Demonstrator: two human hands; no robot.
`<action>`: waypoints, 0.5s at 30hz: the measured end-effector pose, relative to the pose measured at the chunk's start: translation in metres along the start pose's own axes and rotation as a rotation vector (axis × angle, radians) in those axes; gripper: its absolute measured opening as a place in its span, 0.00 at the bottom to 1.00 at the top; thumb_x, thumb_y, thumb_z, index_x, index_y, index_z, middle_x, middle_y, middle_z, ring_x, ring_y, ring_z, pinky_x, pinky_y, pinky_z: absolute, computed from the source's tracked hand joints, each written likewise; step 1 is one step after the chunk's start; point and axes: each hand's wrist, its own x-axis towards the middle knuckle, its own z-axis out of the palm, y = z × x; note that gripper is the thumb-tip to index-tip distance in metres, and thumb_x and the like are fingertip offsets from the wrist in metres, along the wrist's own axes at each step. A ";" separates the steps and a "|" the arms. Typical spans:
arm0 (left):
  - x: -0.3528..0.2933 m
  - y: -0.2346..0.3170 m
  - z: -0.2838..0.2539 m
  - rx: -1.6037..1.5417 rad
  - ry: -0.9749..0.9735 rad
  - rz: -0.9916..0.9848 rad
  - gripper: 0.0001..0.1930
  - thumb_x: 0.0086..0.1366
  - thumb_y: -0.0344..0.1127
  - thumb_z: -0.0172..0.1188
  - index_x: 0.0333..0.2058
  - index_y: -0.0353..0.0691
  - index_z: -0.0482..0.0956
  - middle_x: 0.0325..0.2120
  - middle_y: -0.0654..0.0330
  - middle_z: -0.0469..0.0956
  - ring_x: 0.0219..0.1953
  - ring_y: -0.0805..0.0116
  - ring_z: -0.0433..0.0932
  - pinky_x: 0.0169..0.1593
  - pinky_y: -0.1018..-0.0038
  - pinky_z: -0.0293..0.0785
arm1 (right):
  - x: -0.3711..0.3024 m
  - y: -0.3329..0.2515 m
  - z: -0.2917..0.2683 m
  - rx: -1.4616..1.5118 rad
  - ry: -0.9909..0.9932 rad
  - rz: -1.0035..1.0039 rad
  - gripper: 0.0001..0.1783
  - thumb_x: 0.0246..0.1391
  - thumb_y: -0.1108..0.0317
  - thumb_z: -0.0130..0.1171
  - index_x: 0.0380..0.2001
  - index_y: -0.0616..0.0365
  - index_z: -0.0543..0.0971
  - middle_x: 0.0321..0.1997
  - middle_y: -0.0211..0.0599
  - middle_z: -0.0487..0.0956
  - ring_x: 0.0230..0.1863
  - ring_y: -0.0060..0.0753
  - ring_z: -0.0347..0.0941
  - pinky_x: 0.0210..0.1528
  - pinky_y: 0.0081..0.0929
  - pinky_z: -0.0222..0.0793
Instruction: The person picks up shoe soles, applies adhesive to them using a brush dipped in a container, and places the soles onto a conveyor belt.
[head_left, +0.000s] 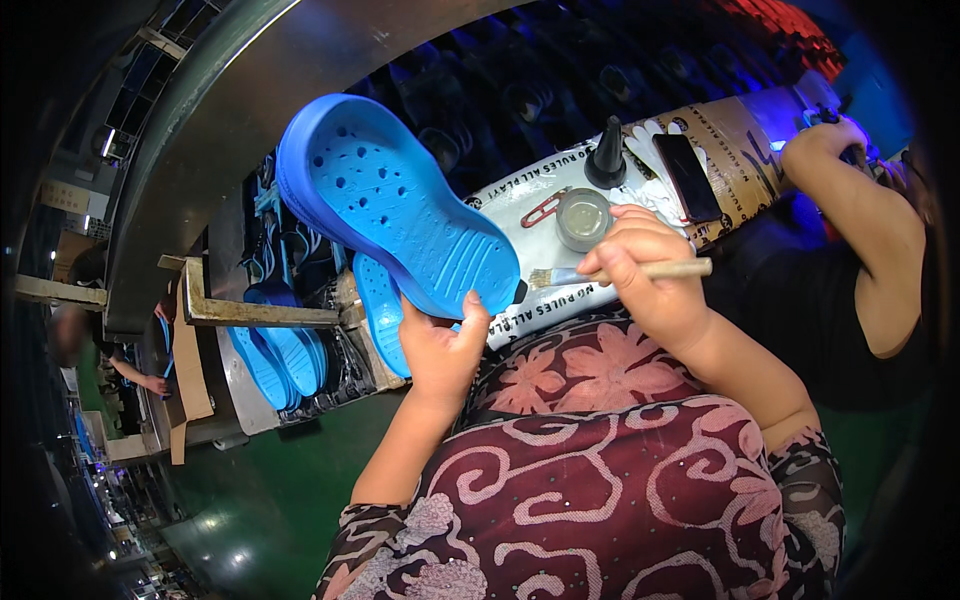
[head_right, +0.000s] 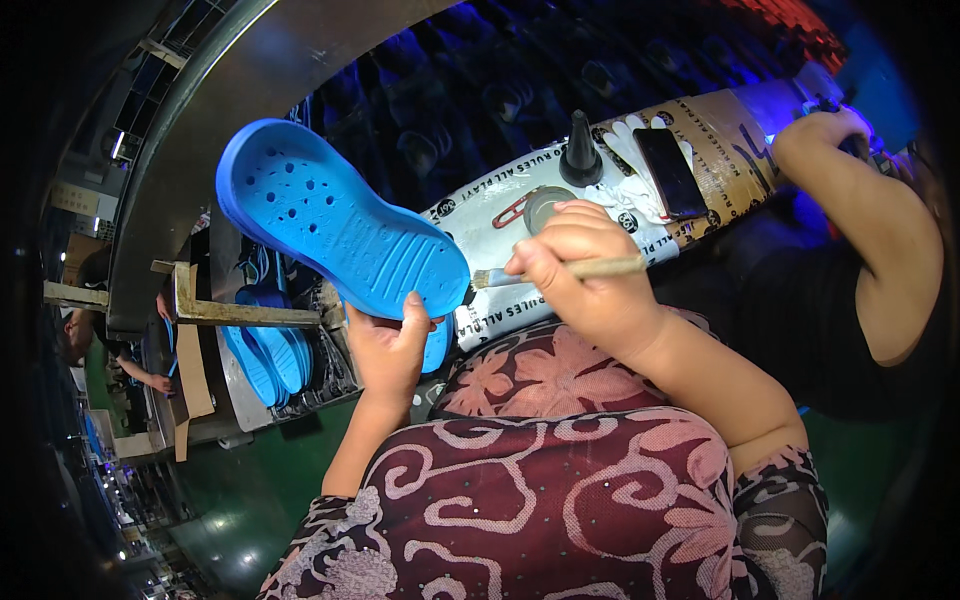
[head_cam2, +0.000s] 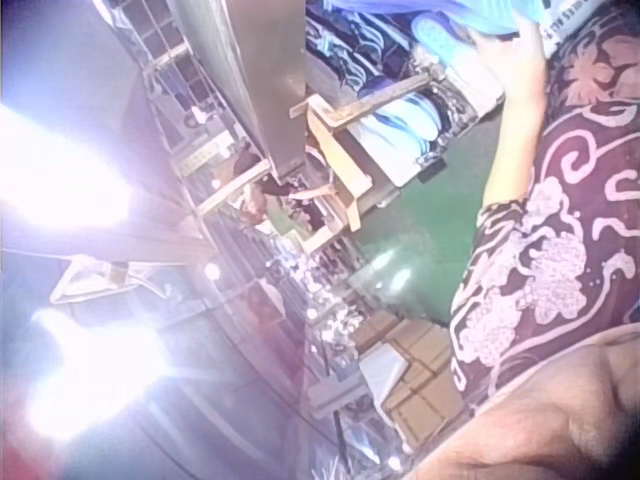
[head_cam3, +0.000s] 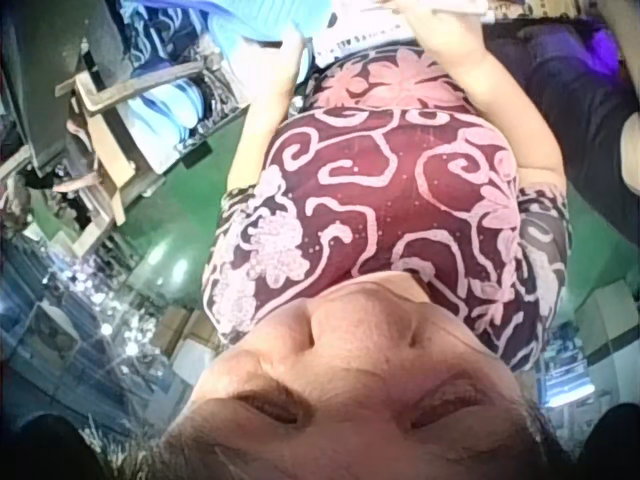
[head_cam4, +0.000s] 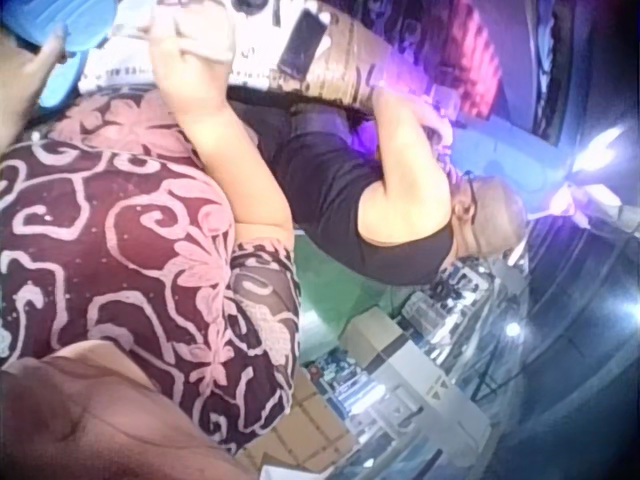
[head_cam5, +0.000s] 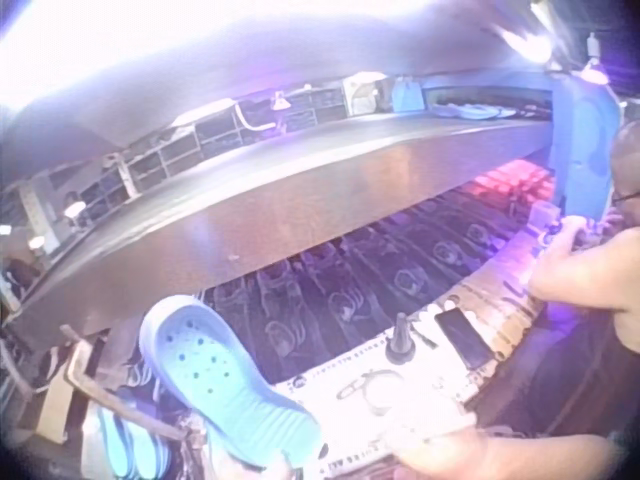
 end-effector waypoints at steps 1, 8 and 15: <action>-0.002 0.000 0.002 -0.018 0.000 0.045 0.24 0.57 0.25 0.59 0.52 0.29 0.63 0.42 0.52 0.75 0.43 0.65 0.76 0.50 0.70 0.72 | -0.001 -0.002 0.004 -0.062 0.019 -0.083 0.14 0.58 0.65 0.55 0.21 0.56 0.81 0.18 0.30 0.77 0.25 0.33 0.71 0.45 0.35 0.64; -0.010 0.005 0.009 0.088 0.025 0.247 0.21 0.55 0.25 0.60 0.47 0.30 0.66 0.37 0.54 0.77 0.37 0.68 0.78 0.45 0.73 0.73 | -0.003 -0.003 0.016 -0.108 -0.027 -0.118 0.13 0.55 0.66 0.57 0.18 0.56 0.80 0.18 0.30 0.77 0.24 0.36 0.69 0.40 0.32 0.62; -0.009 -0.004 0.003 0.110 0.053 0.366 0.19 0.55 0.25 0.61 0.45 0.30 0.68 0.36 0.54 0.78 0.35 0.69 0.78 0.43 0.74 0.73 | -0.002 -0.002 0.013 -0.157 0.027 -0.117 0.14 0.54 0.67 0.57 0.17 0.56 0.79 0.17 0.30 0.76 0.23 0.37 0.68 0.38 0.31 0.61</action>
